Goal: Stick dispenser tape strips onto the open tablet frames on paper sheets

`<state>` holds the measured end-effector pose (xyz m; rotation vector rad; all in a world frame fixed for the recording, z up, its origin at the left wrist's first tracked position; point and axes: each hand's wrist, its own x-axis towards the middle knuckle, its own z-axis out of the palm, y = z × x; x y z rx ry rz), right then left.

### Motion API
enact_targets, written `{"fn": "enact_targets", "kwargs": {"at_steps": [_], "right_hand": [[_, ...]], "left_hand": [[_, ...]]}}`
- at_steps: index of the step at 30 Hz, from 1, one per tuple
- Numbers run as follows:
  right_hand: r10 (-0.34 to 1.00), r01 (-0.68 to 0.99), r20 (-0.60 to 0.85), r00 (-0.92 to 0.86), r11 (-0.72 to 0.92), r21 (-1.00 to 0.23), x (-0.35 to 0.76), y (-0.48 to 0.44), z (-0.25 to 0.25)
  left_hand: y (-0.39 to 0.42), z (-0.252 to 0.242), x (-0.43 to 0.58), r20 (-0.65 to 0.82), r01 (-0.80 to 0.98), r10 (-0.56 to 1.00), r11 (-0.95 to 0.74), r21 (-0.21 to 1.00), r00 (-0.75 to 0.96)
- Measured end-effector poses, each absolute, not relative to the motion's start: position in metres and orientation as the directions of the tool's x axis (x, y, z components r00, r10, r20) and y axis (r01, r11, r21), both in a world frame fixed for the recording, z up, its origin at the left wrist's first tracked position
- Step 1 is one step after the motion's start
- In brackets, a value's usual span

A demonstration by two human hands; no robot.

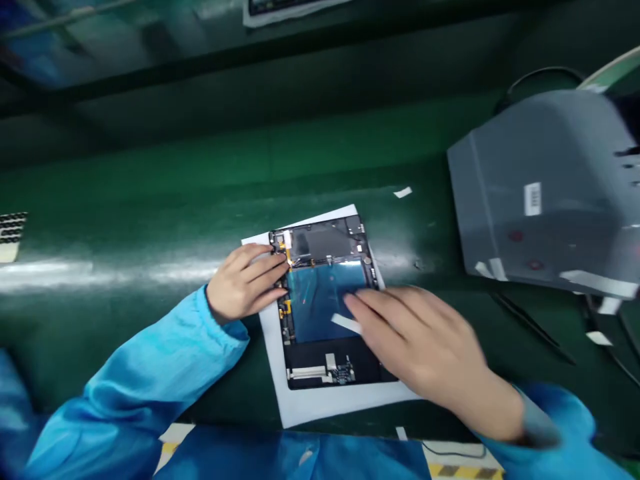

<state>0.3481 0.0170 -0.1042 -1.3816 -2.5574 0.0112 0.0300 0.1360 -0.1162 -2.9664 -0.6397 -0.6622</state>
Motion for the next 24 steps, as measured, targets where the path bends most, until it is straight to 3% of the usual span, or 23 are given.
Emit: {"fn": "enact_targets", "kwargs": {"at_steps": [3, 5, 15, 24], "right_hand": [[0.703, 0.724, 0.204, -0.681, 0.688, 0.045, 0.295, 0.071, -0.101], [0.684, 0.714, 0.231, -0.693, 0.696, 0.082, 0.280, 0.090, -0.099], [0.722, 0.727, 0.121, -0.682, 0.686, 0.002, 0.284, 0.101, -0.107], [0.655, 0.662, 0.177, -0.734, 0.749, -0.029, 0.289, 0.103, -0.105]], "left_hand": [[0.134, -0.118, 0.028, 0.392, 0.404, 0.394, -0.913, 0.062, 0.831], [0.132, -0.118, 0.028, 0.375, 0.412, 0.402, -0.909, 0.055, 0.836], [0.128, -0.114, 0.027, 0.183, 0.398, 0.391, -0.918, 0.001, 0.902], [0.135, -0.104, 0.032, 0.208, 0.362, 0.353, -0.932, -0.008, 0.912]]}}
